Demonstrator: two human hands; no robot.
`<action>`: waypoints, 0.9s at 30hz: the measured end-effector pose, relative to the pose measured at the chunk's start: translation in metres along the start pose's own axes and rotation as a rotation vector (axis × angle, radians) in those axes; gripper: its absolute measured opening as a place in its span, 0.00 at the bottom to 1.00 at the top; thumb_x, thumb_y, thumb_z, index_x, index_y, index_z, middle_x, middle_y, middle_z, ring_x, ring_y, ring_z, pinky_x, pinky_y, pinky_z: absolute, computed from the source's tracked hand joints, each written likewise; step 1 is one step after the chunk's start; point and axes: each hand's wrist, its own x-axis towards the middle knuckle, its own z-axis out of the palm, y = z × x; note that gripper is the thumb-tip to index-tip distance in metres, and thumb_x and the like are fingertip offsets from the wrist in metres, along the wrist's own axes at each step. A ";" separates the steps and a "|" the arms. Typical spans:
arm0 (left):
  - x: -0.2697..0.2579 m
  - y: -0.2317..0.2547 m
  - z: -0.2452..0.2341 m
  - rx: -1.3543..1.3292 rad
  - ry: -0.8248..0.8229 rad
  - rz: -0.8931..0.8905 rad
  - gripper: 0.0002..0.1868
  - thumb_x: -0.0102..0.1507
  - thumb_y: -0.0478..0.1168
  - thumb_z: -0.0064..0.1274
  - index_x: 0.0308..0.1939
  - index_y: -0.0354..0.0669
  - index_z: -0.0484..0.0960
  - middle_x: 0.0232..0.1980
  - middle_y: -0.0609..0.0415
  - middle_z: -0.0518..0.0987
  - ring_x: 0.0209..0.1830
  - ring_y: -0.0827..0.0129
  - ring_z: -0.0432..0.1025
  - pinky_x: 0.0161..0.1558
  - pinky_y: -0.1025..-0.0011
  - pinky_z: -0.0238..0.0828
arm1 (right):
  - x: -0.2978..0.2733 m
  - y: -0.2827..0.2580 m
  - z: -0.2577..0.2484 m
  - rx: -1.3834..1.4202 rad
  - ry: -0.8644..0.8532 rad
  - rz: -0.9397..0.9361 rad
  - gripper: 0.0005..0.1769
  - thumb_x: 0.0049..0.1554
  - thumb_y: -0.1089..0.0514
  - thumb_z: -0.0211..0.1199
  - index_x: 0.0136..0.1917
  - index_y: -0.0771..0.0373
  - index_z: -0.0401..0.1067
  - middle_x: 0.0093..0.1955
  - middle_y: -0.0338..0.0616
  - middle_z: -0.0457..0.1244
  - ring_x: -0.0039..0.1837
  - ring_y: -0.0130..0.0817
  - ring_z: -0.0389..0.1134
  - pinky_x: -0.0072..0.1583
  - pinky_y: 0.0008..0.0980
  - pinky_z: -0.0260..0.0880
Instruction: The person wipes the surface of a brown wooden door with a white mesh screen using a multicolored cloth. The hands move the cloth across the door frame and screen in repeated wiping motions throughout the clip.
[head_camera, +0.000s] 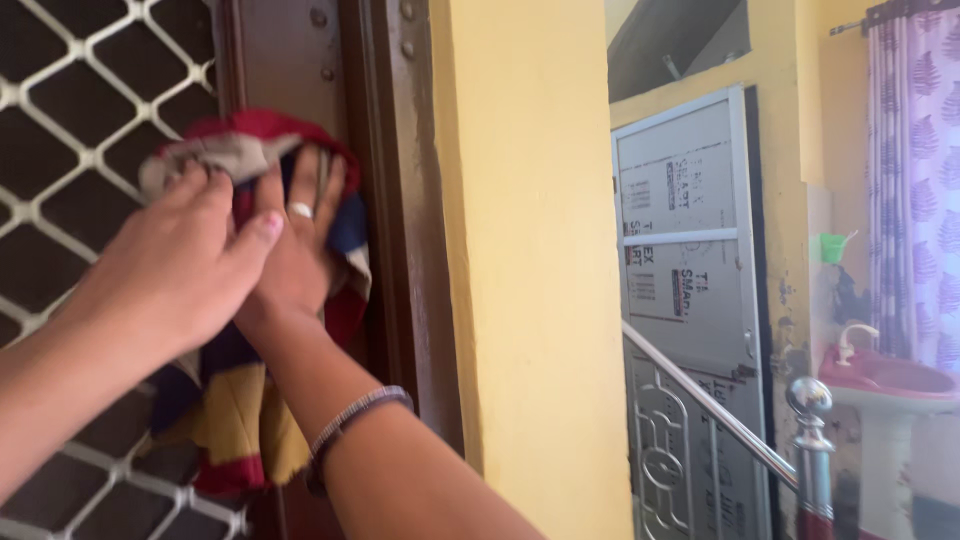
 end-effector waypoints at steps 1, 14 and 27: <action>0.020 -0.005 0.001 -0.007 0.123 0.092 0.38 0.75 0.60 0.31 0.67 0.23 0.68 0.71 0.26 0.63 0.73 0.41 0.59 0.70 0.51 0.55 | 0.023 -0.002 0.001 -0.029 0.040 -0.045 0.38 0.58 0.46 0.53 0.79 0.58 0.55 0.88 0.53 0.35 0.89 0.56 0.26 0.75 0.47 0.50; 0.222 -0.017 -0.029 0.042 0.736 0.326 0.47 0.71 0.64 0.31 0.71 0.15 0.58 0.76 0.18 0.55 0.80 0.34 0.39 0.75 0.45 0.23 | 0.261 -0.002 0.018 -0.433 0.168 -0.651 0.31 0.63 0.44 0.48 0.76 0.54 0.60 0.84 0.42 0.44 0.86 0.50 0.35 0.83 0.52 0.34; 0.240 -0.004 -0.107 0.299 0.390 0.180 0.41 0.71 0.59 0.21 0.62 0.26 0.77 0.67 0.36 0.74 0.73 0.52 0.65 0.78 0.55 0.48 | 0.320 -0.024 0.036 -0.191 0.208 -0.353 0.31 0.62 0.46 0.50 0.78 0.44 0.54 0.85 0.40 0.39 0.85 0.44 0.36 0.70 0.50 0.64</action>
